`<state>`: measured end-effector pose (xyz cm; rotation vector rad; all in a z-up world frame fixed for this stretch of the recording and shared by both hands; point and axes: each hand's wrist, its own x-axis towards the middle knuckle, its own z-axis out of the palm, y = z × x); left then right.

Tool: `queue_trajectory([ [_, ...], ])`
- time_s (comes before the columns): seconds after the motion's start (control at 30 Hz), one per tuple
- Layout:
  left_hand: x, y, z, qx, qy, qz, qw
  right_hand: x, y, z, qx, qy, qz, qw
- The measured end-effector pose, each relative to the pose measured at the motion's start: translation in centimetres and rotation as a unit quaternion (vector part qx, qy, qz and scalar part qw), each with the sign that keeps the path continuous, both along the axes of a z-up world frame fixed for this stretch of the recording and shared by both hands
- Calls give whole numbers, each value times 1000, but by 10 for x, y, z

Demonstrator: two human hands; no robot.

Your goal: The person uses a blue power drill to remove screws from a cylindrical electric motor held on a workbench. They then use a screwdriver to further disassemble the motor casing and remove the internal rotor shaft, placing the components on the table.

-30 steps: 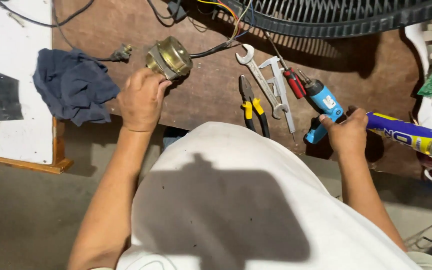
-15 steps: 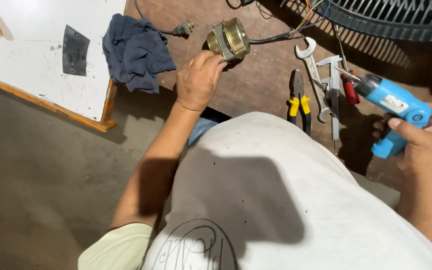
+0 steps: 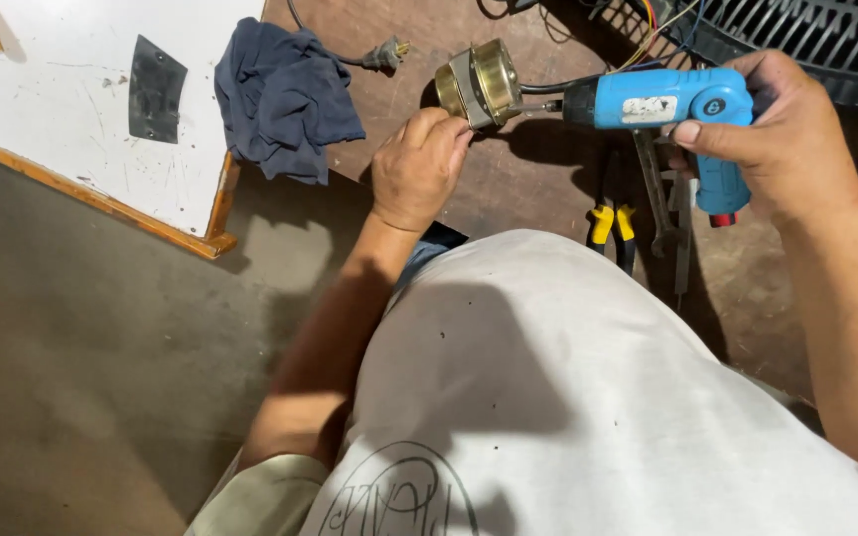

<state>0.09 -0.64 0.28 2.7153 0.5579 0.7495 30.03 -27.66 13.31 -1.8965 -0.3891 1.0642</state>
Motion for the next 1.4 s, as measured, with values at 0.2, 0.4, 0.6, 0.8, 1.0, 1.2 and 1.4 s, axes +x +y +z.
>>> queue_trajectory([
  [0.2, -1, 1, 6, -19, 1, -14, 1000, 6, -5, -13, 12, 13, 10, 1000],
  [0.4, -1, 3, 6, -21, 3, -19, 1000, 1, 6, 1, 12, 30, 6, 999],
  [0.6, -2, 4, 6, -23, 7, -21, 999, -1, 9, 2, 6, 45, -6, 999],
  [0.8, -2, 3, 1, -30, 16, -16, 999, 4, 9, -1, -8, 34, 20, 999],
  [1.0, -1, 3, -5, -30, 18, -17, 999, 34, 21, -7, 14, 50, 130, 990],
  [1.2, 3, 3, -7, -7, 1, -16, 1000, 48, 36, 1, -11, 73, 140, 987],
  [1.4, 4, 3, -10, 0, -7, -9, 1000, 59, 37, -8, -38, 56, 172, 983],
])
